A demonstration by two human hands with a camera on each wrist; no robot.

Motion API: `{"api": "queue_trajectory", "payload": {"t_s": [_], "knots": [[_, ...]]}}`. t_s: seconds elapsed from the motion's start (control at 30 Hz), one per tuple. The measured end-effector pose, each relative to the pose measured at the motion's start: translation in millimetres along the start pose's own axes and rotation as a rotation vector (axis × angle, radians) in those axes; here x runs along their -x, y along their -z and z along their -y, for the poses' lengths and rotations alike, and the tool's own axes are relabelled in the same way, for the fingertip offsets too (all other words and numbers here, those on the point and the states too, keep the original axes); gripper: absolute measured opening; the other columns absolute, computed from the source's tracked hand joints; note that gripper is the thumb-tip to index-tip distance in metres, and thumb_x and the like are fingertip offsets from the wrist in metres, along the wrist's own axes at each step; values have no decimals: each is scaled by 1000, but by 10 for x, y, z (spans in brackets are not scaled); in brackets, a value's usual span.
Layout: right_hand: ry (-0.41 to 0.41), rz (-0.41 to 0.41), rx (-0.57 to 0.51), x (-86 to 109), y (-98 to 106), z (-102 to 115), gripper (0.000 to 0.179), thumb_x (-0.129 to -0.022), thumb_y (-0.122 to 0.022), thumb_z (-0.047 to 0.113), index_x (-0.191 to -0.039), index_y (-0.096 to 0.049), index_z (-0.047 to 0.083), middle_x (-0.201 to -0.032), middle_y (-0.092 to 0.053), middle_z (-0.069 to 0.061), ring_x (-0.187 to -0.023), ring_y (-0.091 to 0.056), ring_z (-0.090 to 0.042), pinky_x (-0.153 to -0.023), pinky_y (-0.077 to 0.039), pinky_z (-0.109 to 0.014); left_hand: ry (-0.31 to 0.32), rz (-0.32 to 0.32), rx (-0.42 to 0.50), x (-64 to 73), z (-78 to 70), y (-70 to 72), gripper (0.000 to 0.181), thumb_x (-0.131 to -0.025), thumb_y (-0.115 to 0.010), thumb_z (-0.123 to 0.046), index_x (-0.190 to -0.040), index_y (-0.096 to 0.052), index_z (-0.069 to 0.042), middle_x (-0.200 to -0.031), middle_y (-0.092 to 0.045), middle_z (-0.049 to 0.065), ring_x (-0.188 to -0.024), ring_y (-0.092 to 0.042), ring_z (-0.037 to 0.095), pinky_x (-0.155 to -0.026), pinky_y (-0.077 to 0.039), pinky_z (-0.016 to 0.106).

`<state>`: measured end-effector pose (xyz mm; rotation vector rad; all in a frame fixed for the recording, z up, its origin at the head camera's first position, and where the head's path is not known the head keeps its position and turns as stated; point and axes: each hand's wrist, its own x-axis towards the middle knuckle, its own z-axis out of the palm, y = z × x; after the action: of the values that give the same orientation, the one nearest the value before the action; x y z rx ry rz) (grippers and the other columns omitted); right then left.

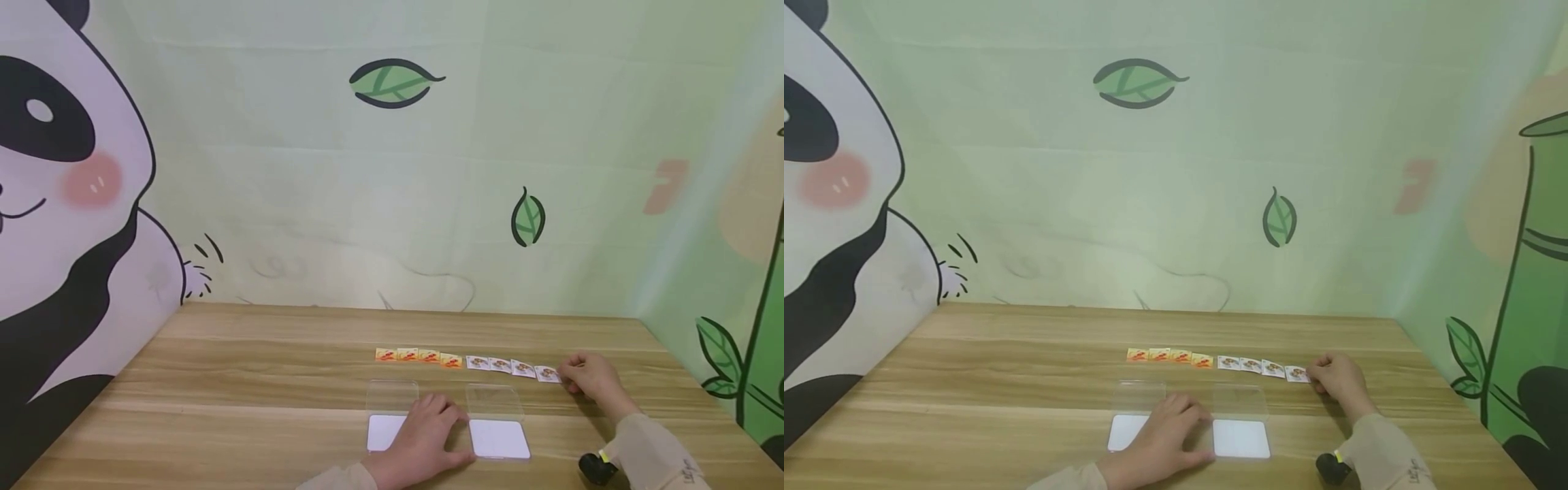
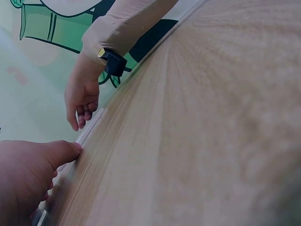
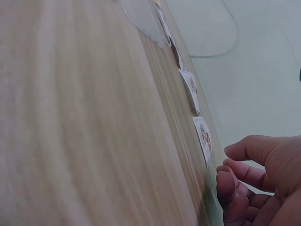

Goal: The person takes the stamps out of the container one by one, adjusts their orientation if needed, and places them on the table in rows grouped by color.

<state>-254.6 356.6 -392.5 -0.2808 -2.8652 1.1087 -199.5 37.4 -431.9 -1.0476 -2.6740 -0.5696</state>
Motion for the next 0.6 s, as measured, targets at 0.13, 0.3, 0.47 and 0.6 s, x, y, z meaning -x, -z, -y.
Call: {"api": "queue_trajectory", "payload": {"t_s": [0.13, 0.3, 0.47, 0.6], "knots": [[17, -2, 4, 13, 9, 30, 22, -85, -60, 15, -91, -61, -6, -61, -58, 0, -58, -53, -11, -49, -43, -26, 9, 7, 7, 1, -9, 21, 44, -80, -71, -50, -111, -63, -21, -111, -55, -6, -109, -48, 12, -99, -41, 33], [36, 4, 11, 51, 9, 66, 25, -88, -56, 17, -95, -60, -7, -64, -59, -1, -60, -54, -11, -50, -45, -27, 10, 19, 27, 1, -16, 46, 44, -80, -72, -50, -111, -63, -20, -111, -56, -6, -110, -48, 12, -100, -41, 33], [71, 17, -17, 117, -22, 119, 28, -93, -53, 16, -104, -58, -10, -66, -58, -4, -60, -52, -14, -50, -44, -27, 2, 24, 47, -9, -18, 63, 42, -82, -70, -48, -111, -63, -19, -106, -57, -7, -108, -50, 11, -100, -42, 31], [100, 31, -27, 175, -54, 165, 29, -94, -54, 15, -108, -58, -9, -75, -60, -8, -65, -53, -15, -51, -45, -27, 3, 19, 45, -13, -22, 88, 41, -83, -70, -46, -113, -63, -18, -105, -59, -7, -107, -53, 12, -100, -43, 32]]}}
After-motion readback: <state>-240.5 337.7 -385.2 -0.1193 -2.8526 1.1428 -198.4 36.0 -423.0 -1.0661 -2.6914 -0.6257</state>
